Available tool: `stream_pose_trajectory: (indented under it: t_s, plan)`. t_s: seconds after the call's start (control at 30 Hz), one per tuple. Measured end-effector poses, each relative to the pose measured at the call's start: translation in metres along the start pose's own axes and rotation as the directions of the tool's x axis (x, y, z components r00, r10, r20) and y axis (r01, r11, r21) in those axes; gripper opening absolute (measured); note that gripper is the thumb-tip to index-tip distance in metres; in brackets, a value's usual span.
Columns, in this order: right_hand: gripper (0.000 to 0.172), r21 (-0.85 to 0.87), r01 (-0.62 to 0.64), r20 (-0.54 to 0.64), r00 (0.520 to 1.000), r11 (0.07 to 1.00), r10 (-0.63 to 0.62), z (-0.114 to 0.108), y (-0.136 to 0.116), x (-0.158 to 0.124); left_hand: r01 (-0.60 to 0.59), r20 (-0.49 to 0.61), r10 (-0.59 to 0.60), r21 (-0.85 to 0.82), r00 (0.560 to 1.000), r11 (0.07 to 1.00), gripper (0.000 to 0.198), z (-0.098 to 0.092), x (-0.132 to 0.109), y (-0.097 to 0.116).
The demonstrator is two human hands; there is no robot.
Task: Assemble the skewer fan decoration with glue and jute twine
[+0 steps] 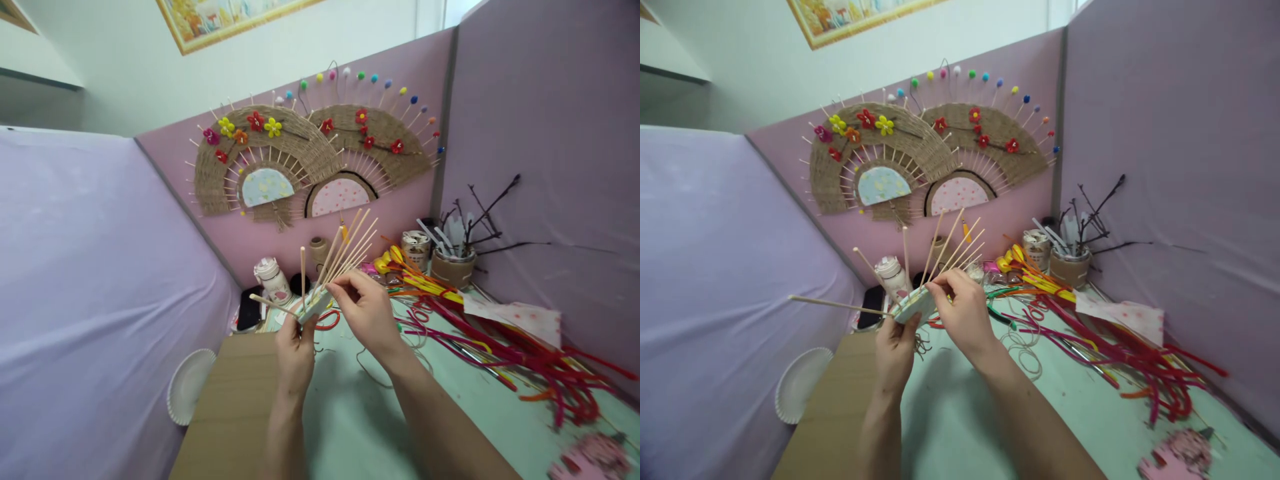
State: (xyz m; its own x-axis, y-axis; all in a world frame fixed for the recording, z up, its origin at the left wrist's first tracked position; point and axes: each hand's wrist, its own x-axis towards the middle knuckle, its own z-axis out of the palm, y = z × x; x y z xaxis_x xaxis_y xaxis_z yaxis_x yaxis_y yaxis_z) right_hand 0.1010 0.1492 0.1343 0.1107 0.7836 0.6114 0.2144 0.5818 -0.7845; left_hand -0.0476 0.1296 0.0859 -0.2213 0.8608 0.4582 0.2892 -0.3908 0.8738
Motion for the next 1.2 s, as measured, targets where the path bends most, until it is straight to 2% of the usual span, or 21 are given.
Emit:
stream_pose_trajectory:
  t_s: [0.43, 0.97, 1.2]
  plan:
    - [0.016, -0.004, -0.032, 0.005, 0.999, 0.999, 0.032, -0.005, 0.005, 0.004, 0.03, -0.021, -0.032, -0.06, 0.999, 0.998, 0.026, 0.0, -0.001, 0.004]
    - [0.015, -0.017, -0.067, 0.012, 0.998, 0.998, 0.067, -0.003, 0.012, 0.007, 0.021, -0.064, -0.028, -0.106, 0.998, 0.994, 0.031, 0.002, -0.002, 0.009]
    - [0.015, -0.02, -0.093, 0.036, 0.995, 0.995, 0.094, -0.003, 0.014, 0.007, 0.016, -0.05, -0.022, -0.12, 0.999, 0.993, 0.029, 0.003, -0.001, 0.009]
